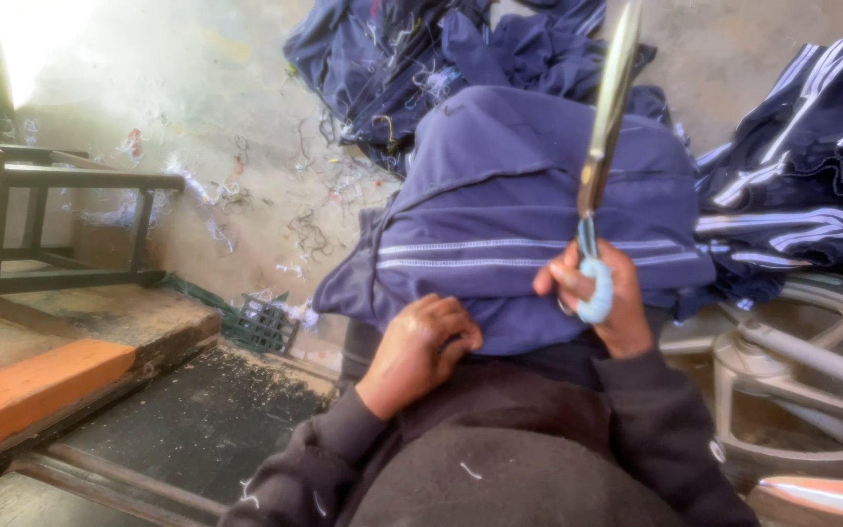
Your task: The person uses large scissors to cut a dark blue garment resting on their lap. They repeatedly adjust the fabric with their left hand and snip along seams and edges with the scissors in their right hand.
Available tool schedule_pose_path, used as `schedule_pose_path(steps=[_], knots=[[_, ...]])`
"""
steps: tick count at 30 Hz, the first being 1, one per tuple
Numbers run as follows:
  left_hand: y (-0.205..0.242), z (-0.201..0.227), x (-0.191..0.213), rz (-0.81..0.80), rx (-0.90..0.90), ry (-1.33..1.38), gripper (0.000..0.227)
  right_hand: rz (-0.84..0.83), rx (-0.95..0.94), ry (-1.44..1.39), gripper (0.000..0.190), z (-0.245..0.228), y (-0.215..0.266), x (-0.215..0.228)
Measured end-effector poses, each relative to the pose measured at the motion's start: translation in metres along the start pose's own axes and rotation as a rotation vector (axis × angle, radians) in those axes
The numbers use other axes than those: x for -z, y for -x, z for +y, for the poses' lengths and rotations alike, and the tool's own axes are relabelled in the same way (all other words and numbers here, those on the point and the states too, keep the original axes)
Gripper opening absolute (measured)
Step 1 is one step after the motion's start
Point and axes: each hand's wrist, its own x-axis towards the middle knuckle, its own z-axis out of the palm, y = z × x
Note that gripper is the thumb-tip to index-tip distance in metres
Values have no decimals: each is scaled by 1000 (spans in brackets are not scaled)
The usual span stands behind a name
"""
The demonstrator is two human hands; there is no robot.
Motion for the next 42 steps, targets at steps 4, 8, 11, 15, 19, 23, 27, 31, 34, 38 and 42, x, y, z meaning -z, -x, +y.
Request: schedule_pose_path(steps=[4, 8, 11, 15, 19, 23, 27, 31, 34, 38, 42], knots=[[5, -10, -9, 108, 22, -57, 16, -149, -217, 44, 19, -25, 40, 28], [-5, -3, -8, 274, 36, -25, 18, -657, -582, -340, 64, -41, 75, 65], [-15, -7, -15, 364, 46, -42, 17, -736, -802, -400, 70, -58, 103, 69], [-13, 8, -12, 424, 1, 18, 17, -607, -1149, -578, 86, -48, 152, 117], [-7, 20, -11, 426, 12, 86, 14, -476, -983, -647, 66, -61, 176, 116], [0, 23, -10, 428, 12, 87, 13, -561, -1096, -482, 72, -79, 161, 103], [4, 23, -10, 419, -3, 72, 14, -562, -1092, -459, 65, -75, 165, 108], [7, 20, -10, 394, -4, 20, 16, -532, -1225, -543, 61, -48, 176, 141], [8, 21, -9, 371, -42, -45, 17, -594, -1302, -640, 69, -31, 177, 152], [7, 23, -5, 331, -125, -130, 17, -479, -1523, -1175, 89, -5, 193, 164], [14, 13, -10, 324, -148, -224, 16, -478, -1409, -1022, 97, -4, 191, 142]])
